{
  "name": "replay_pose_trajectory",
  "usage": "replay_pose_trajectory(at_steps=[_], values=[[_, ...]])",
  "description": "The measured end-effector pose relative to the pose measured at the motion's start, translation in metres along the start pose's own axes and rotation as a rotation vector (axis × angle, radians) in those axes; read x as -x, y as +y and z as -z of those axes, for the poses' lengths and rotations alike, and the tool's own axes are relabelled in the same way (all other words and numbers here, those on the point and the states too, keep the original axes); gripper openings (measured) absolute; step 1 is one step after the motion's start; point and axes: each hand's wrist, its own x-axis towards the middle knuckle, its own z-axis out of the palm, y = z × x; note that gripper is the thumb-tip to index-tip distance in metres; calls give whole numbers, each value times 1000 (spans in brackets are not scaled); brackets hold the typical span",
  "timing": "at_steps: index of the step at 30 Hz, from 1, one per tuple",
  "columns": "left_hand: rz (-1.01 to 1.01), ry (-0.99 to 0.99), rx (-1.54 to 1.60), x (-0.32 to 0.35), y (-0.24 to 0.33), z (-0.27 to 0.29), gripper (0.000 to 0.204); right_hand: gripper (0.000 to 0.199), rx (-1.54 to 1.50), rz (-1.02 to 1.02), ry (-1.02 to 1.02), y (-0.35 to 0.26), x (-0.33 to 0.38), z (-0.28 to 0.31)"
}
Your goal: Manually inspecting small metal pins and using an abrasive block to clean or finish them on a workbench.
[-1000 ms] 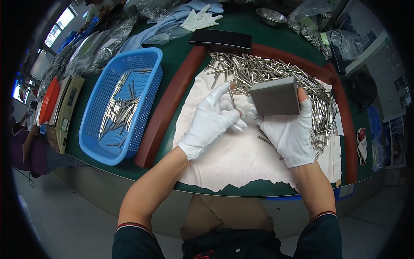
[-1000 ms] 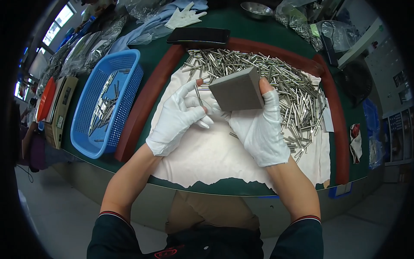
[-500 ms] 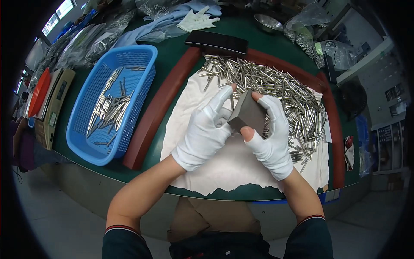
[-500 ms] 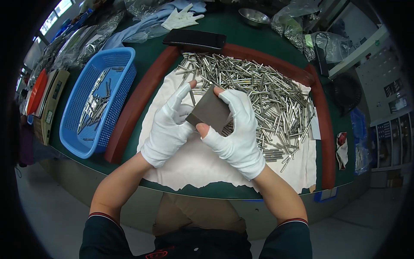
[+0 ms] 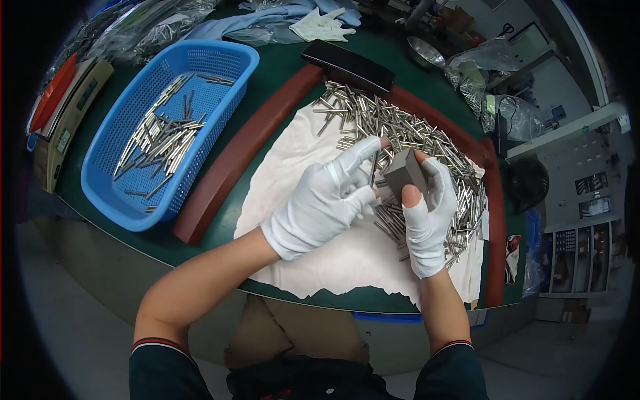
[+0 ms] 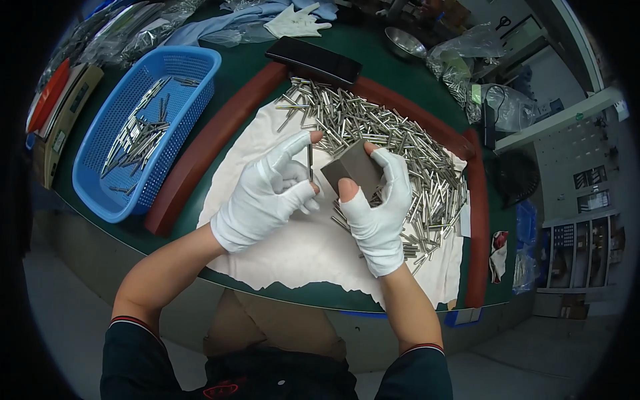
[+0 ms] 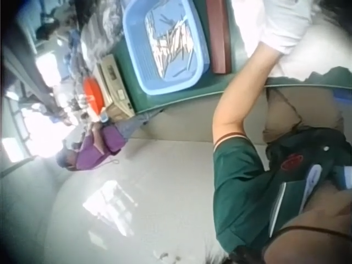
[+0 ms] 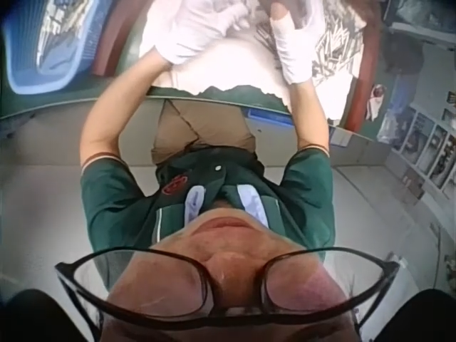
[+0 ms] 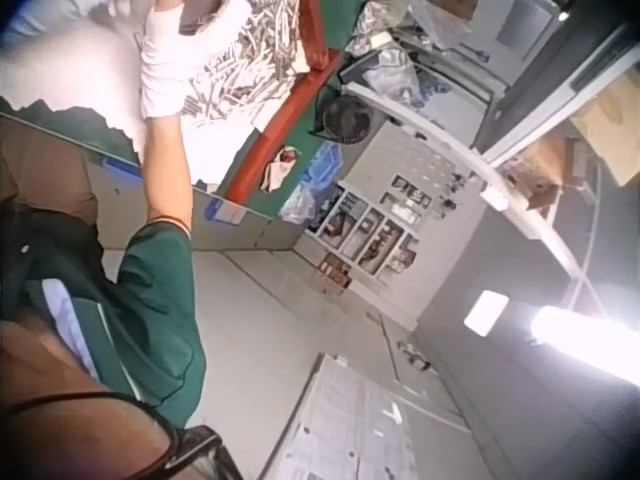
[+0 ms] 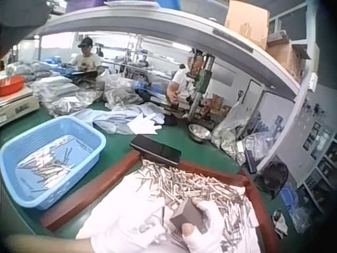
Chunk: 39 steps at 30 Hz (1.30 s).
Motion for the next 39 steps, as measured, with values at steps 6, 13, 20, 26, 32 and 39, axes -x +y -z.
replay_pose_trajectory(at_steps=[6, 13, 20, 26, 32, 39], values=[[48, -32, -135, -4, 0, 0, 58, 57, -29, -85, -93, -13, 3, -8], [15, -4, -16, -8, -8, 1, 62, 52, 36, -45, -105, -15, 3, -10], [216, -3, 250, -9, 7, 0, 61, 52, -78, -241, -20, -8, -4, -2], [66, 3, -32, -7, -4, -3, 60, 52, -48, -148, -82, -7, 0, -8], [-78, 32, -165, -6, -8, -4, 57, 52, 76, 11, -129, -9, -1, -4], [-283, 51, -246, -9, -9, -3, 57, 50, 114, 109, -126, -9, -3, -1]])
